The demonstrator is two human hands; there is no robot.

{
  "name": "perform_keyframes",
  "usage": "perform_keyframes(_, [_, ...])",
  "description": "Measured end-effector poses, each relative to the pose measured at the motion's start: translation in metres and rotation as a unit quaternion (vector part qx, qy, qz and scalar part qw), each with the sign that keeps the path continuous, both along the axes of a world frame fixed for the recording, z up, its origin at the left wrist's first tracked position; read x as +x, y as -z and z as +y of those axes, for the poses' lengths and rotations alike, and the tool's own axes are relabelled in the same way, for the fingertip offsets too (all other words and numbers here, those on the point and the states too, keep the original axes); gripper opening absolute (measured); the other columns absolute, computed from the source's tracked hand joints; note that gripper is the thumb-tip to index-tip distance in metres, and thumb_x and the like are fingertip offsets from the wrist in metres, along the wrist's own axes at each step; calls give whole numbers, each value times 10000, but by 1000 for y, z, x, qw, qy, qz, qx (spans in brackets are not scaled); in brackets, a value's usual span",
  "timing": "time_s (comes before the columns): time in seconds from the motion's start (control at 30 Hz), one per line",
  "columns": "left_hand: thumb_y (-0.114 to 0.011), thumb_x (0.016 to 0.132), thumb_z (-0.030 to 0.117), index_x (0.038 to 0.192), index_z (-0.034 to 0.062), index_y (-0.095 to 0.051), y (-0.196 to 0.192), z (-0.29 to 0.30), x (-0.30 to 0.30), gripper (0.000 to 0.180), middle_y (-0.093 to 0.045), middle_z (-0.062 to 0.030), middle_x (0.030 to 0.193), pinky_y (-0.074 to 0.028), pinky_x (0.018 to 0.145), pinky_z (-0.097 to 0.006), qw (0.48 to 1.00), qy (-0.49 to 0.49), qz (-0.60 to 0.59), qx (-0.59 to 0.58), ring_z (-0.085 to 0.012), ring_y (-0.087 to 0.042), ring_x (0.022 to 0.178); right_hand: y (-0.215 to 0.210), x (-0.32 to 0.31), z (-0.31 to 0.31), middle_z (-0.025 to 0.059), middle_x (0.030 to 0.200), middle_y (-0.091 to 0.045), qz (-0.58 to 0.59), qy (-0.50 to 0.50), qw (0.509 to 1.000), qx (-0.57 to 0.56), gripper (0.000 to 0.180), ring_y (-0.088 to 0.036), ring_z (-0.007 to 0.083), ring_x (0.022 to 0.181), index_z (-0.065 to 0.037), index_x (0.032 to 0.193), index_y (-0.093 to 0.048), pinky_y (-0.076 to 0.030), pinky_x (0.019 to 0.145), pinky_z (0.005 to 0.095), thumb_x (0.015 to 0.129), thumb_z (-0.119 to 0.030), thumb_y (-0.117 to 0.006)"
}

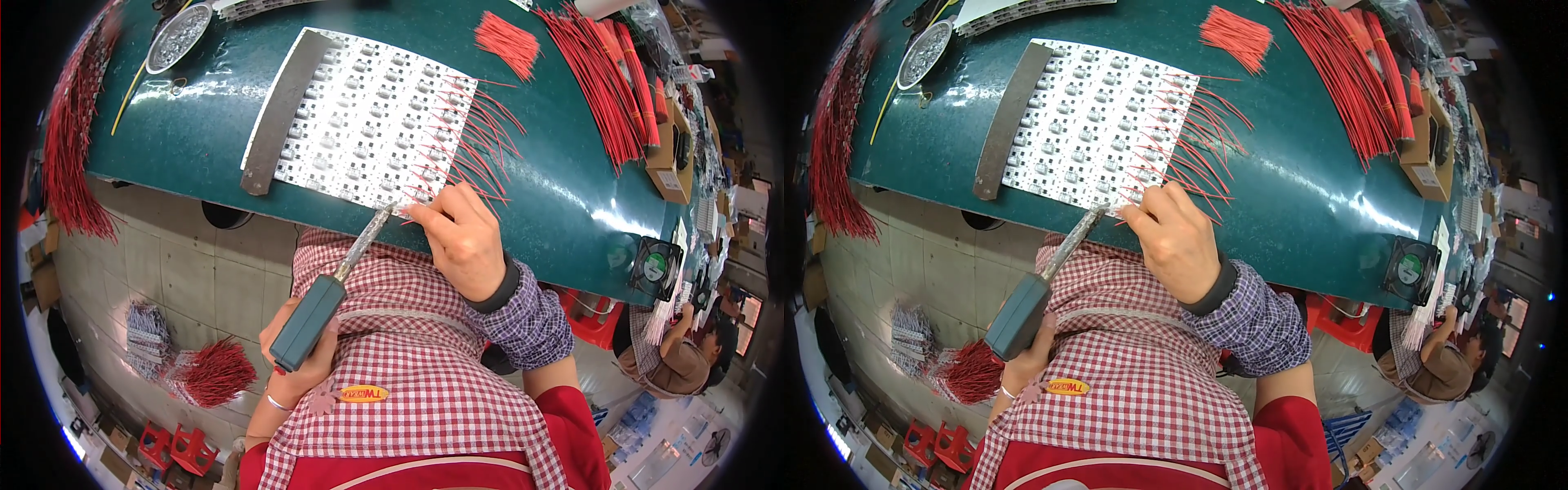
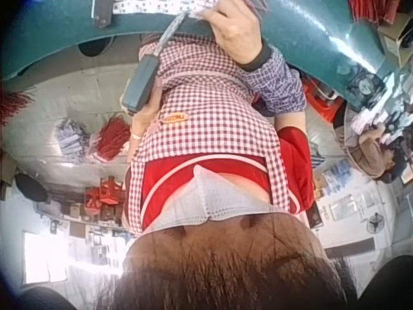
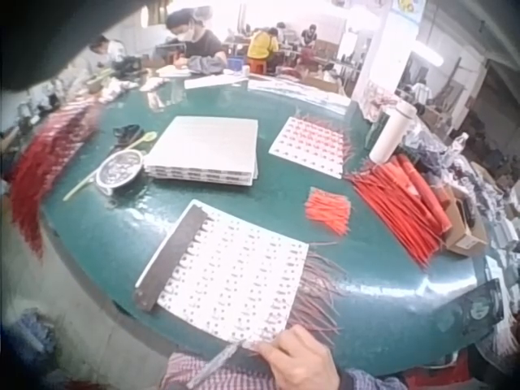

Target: The person solders wires onto a circuit board panel using a soldering tool, hands the wired panel to a coworker, and solders wires onto another circuit board panel.

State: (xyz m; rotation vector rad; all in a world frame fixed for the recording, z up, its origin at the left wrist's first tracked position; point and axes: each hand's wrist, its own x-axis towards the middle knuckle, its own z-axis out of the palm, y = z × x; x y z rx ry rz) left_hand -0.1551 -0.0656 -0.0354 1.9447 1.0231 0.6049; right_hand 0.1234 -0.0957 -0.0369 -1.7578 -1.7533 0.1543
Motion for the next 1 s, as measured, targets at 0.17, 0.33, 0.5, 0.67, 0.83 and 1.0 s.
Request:
perform_keyframes(0.17, [-744,734,-42,954,-61,-708,-1,0,1,225,-703,-181,949,-568,668,-320,1000,-9,-1,-9,-286,-715,751,0,-2,1,79,774,-527,9,11,1000,6,238,-550,250,730,-7,947,-705,-472,611,367,724,75,-691])
perform_keyframes(0.33, [-736,737,-61,955,-76,-700,-9,7,11,222,-704,-179,956,-566,674,-307,1000,11,-17,-6,-265,-721,763,0,-3,1,76,757,-542,17,22,1000,2,256,-563,253,710,-16,951,-720,-472,606,369,723,101,-714])
perform_keyframes(0.5, [-735,734,-69,946,-83,-689,-11,6,12,217,-702,-177,954,-565,679,-308,1000,13,-12,1,-269,-721,767,0,-3,1,80,758,-540,14,24,1000,6,251,-565,253,709,-15,946,-716,-473,604,370,723,102,-717])
perform_keyframes(0.67, [-742,733,-57,954,-79,-695,-1,1,3,227,-704,-187,960,-568,686,-317,1000,0,-20,-8,-278,-719,774,1,-6,-1,76,760,-541,17,32,999,16,265,-561,252,707,-20,958,-728,-466,598,363,721,100,-720])
perform_keyframes(0.83, [-746,733,-51,964,-76,-701,4,-4,-5,237,-708,-198,975,-574,703,-327,1000,-10,-12,-23,-291,-722,790,1,-13,-8,68,752,-543,7,58,997,53,302,-544,241,686,-21,976,-744,-443,573,348,702,106,-731])
perform_keyframes(1.0, [-750,725,-52,967,-72,-702,1,-3,-3,247,-708,-197,981,-576,717,-330,1000,-8,-17,-8,-293,-723,804,6,-25,-13,65,723,-533,25,55,996,71,351,-531,229,652,-4,990,-744,-433,549,345,664,125,-740])
